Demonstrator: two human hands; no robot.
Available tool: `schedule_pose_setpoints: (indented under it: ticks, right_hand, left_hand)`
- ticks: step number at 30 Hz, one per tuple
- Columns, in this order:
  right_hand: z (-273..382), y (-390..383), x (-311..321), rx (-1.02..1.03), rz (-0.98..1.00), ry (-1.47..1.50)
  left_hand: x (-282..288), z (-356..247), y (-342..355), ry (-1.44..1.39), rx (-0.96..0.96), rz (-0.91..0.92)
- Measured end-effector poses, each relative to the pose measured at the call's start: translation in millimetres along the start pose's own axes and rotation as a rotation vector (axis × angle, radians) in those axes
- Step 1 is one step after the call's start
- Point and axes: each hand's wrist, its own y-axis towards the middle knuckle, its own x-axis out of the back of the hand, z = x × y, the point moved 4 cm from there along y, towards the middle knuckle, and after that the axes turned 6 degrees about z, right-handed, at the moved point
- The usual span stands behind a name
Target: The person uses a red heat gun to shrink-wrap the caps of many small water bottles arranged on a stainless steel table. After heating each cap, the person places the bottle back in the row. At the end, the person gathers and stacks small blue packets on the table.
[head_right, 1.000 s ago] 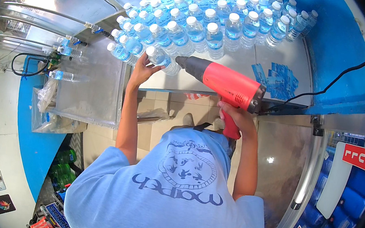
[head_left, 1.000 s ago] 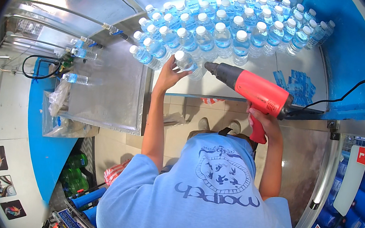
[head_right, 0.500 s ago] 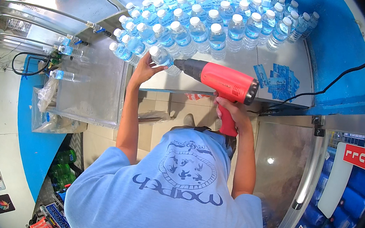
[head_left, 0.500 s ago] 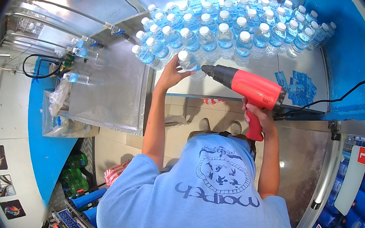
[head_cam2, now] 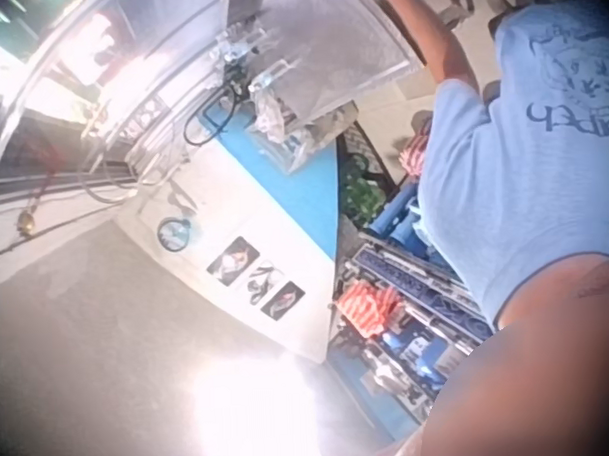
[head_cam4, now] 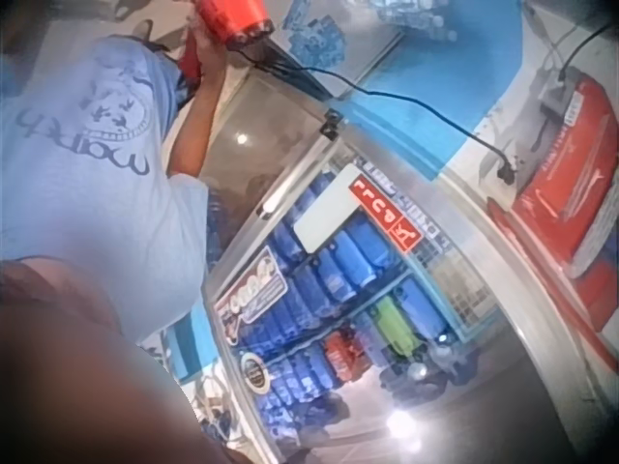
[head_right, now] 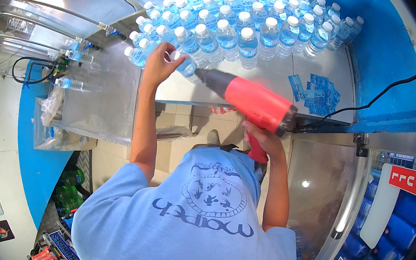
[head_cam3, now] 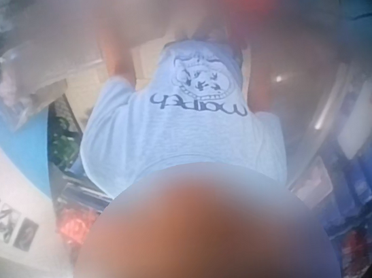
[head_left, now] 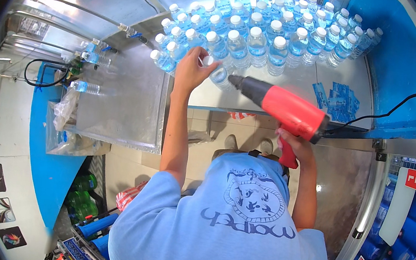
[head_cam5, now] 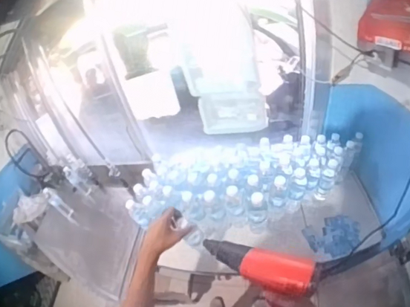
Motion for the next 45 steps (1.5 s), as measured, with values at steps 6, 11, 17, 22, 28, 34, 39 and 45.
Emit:
schedule_pose_setpoints:
  ticks: [6,11,17,22,28,34,39,45]
  right_hand:
    - [-22,7,-11,0.022,0.083,-0.203]
    - [-27,5,-7,0.036,0.077,-0.348]
    - [-13,-1,-1,0.402,-0.031,-0.735]
    - [-20,-43,21,0.002,-0.123,-0.389]
    - [-19,-56,40,-0.056,-0.246,-0.398]
    - [-26,-63,41,-0.105,-0.321,-0.238]
    - [-45,-87,52,0.018,-0.022,0.345]
    - [-29,-87,34,0.380,0.536,0.438]
  left_hand:
    - [-3,3,6,0.103,0.122,0.015]
    - [-9,10,1,0.009,0.132,-0.020]
    - [5,21,2,-0.021,0.129,-0.116]
    - [28,30,14,0.154,0.084,-0.157]
    - [21,44,18,0.258,-0.100,-0.154]
    - [26,43,11,0.428,-0.150,-0.332]
    - [87,71,-52,0.385,-0.153,-0.650]
    - [278,270,-84,0.547,0.109,-0.909]
